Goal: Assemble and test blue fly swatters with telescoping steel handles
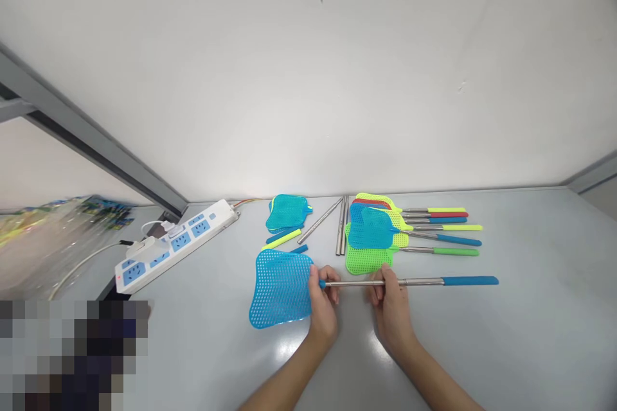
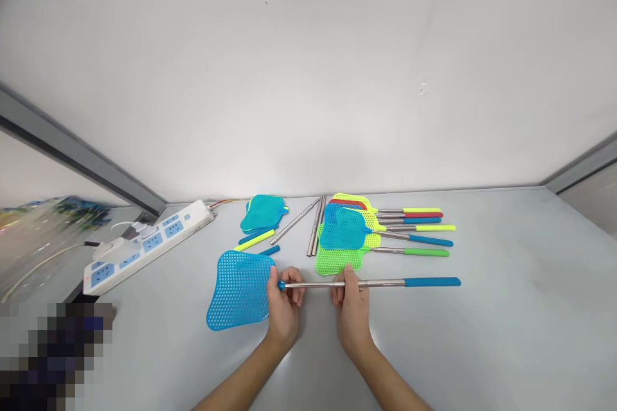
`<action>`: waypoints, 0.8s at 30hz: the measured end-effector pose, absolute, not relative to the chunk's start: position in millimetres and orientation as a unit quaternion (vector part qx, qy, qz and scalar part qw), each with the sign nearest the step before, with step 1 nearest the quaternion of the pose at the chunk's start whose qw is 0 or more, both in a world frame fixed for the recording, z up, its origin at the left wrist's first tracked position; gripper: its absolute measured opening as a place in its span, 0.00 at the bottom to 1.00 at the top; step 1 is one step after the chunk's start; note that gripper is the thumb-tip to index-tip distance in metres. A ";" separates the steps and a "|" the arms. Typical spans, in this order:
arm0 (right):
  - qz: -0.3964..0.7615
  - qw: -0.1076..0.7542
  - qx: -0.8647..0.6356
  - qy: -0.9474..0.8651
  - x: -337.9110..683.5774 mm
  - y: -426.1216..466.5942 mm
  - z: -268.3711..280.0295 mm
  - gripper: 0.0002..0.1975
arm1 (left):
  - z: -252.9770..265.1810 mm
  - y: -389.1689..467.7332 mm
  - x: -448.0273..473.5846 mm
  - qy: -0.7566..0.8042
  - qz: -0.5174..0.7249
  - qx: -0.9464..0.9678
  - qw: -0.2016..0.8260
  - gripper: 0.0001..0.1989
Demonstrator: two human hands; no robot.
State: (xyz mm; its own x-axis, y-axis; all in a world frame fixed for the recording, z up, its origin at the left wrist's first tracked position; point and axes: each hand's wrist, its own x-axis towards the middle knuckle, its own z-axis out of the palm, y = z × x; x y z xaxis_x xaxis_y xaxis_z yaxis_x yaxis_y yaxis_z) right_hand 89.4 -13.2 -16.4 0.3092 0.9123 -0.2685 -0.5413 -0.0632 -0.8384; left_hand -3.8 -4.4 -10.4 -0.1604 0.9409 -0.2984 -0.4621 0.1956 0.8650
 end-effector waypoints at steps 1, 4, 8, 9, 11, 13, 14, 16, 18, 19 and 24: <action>0.557 0.657 -0.470 -0.193 89.9 -13.2 -16.3 0.22 | -10.1 -3.1 -3.9 0.490 0.583 0.245 0.600 0.26; 0.584 0.662 -0.435 -0.177 93.0 -13.3 -15.9 0.22 | -9.8 -2.2 -2.7 0.502 0.557 0.273 0.602 0.27; 0.628 0.662 -0.373 -0.169 97.3 -12.7 -16.1 0.22 | -9.8 -4.0 -1.5 0.519 0.532 0.327 0.584 0.27; 0.634 0.660 -0.366 -0.167 97.7 -12.3 -16.3 0.22 | -10.0 -4.5 -1.6 0.523 0.529 0.333 0.579 0.27; 0.642 0.652 -0.368 -0.164 97.7 -10.9 -16.6 0.22 | -11.1 -5.5 -2.2 0.527 0.527 0.342 0.572 0.27; 0.644 0.643 -0.380 -0.162 97.5 -9.3 -16.6 0.22 | -12.6 -6.9 -2.6 0.533 0.525 0.348 0.564 0.27; 0.645 0.640 -0.385 -0.161 97.5 -8.7 -16.4 0.22 | -13.5 -7.7 -2.6 0.538 0.524 0.352 0.559 0.27; 0.647 0.637 -0.385 -0.163 97.9 -8.0 -15.8 0.22 | -15.1 -9.5 -2.5 0.547 0.518 0.361 0.549 0.27; 0.650 0.637 -0.378 -0.170 98.2 -8.6 -15.5 0.22 | -16.6 -10.8 -2.6 0.550 0.516 0.370 0.543 0.27; 0.653 0.635 -0.374 -0.176 98.3 -9.2 -15.4 0.22 | -17.3 -11.2 -2.8 0.548 0.517 0.373 0.542 0.27; 0.673 0.617 -0.353 -0.204 97.8 -11.9 -13.9 0.24 | -18.8 -12.6 -4.0 0.539 0.524 0.382 0.538 0.27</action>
